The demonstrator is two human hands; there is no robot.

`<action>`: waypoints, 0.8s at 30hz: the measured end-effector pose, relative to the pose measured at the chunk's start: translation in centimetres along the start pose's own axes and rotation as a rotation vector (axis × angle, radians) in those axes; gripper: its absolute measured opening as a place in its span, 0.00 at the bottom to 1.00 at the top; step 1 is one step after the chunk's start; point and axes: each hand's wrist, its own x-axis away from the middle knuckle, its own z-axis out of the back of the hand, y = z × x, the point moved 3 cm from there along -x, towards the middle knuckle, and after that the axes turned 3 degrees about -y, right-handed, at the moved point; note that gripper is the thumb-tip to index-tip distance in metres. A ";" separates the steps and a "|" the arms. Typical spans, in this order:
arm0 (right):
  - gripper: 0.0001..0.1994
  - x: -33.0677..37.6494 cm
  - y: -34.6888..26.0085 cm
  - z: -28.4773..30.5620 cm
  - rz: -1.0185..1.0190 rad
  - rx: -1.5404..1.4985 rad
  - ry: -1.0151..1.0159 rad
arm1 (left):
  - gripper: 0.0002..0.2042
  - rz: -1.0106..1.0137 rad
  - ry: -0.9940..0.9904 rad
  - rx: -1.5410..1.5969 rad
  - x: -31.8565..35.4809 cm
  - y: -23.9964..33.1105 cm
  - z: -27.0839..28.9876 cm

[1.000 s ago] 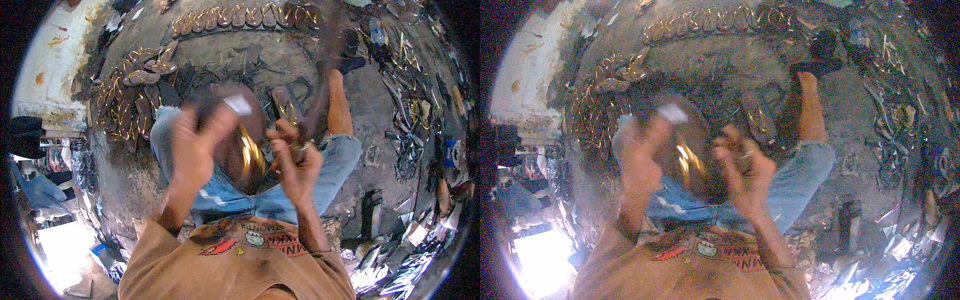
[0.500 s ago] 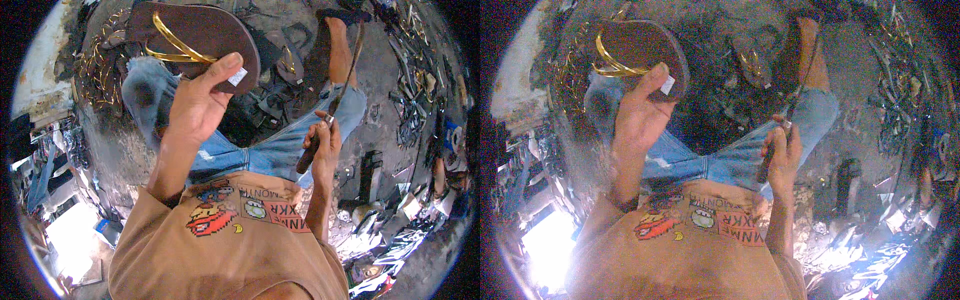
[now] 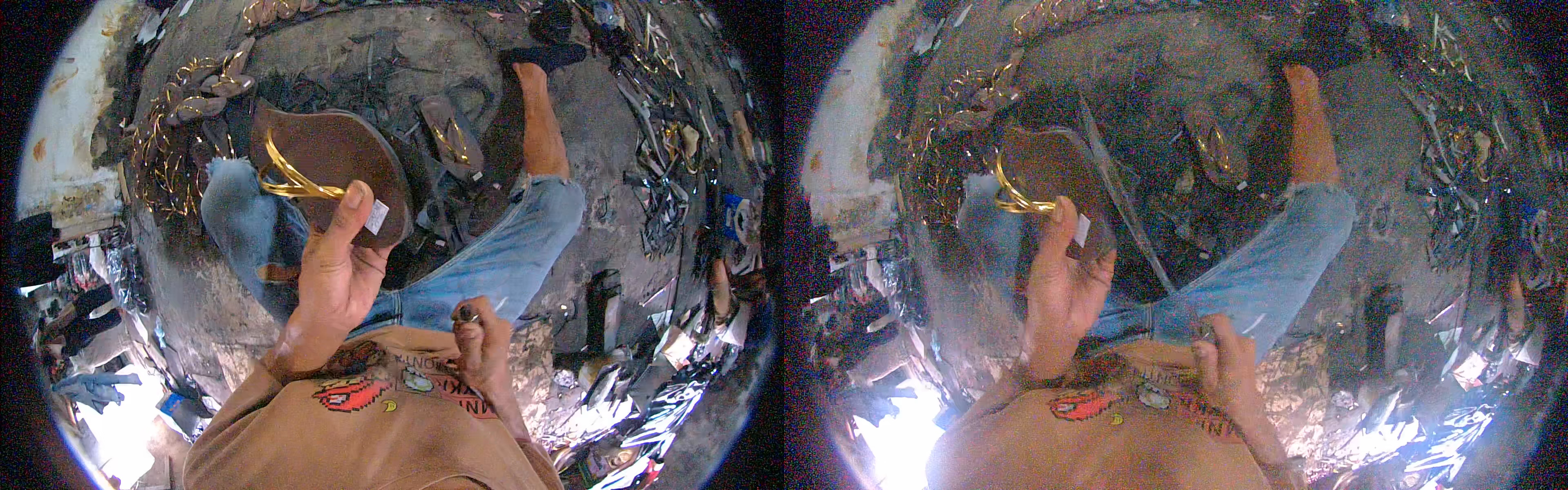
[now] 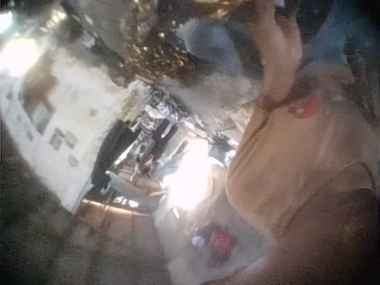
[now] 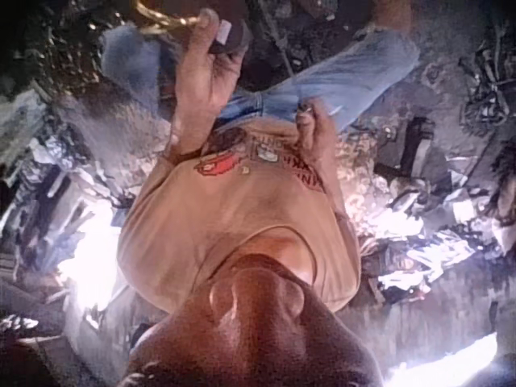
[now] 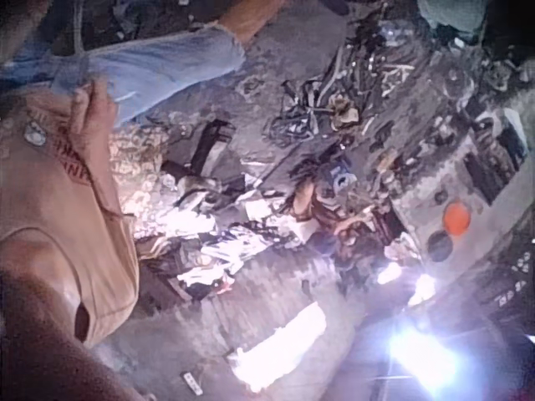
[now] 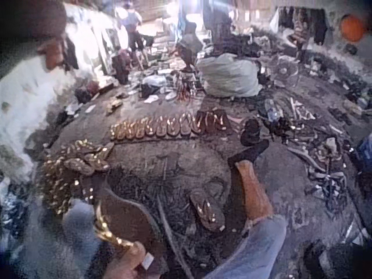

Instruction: The person sits on the floor and uses a knife to trim excess material from the straps of brown flip-flops with gold straps. They handle the sandals one at a time, scraping and cutting the strap edges, then place the finished items aside.

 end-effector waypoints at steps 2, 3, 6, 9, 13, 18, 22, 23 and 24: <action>0.20 0.7 -0.2 -0.7 -0.019 0.064 -0.002 | 0.12 -0.001 0.074 -0.026 -0.3 -0.4 -0.6; 0.19 1.4 -0.3 -0.8 -0.036 0.104 0.005 | 0.13 0.000 0.112 -0.037 -0.4 -0.5 -0.9; 0.18 3.8 2.4 -1.3 -0.076 0.099 -0.036 | 0.17 0.020 0.105 -0.034 -0.6 -0.7 -0.6; 0.17 3.1 2.8 -0.7 -0.124 0.172 -0.016 | 0.19 0.004 0.116 -0.078 -0.6 -1.1 -0.3; 0.14 -1.9 3.1 -0.2 -0.077 0.276 0.019 | 0.18 0.053 0.032 -0.200 0.7 -2.4 2.2; 0.13 -8.2 -1.2 0.2 0.035 0.243 -0.096 | 0.23 0.112 0.123 -0.353 2.1 -2.7 4.7; 0.13 -11.9 -4.4 -0.3 0.221 0.264 -0.195 | 0.24 0.108 0.108 -0.470 2.8 -2.1 7.4; 0.13 -12.8 -5.3 -0.9 0.191 0.220 -0.254 | 0.25 0.100 0.137 -0.504 3.9 -2.2 8.0; 0.13 -13.5 -6.4 -1.8 0.161 0.176 -0.315 | 0.25 0.093 0.166 -0.538 4.6 -2.0 8.4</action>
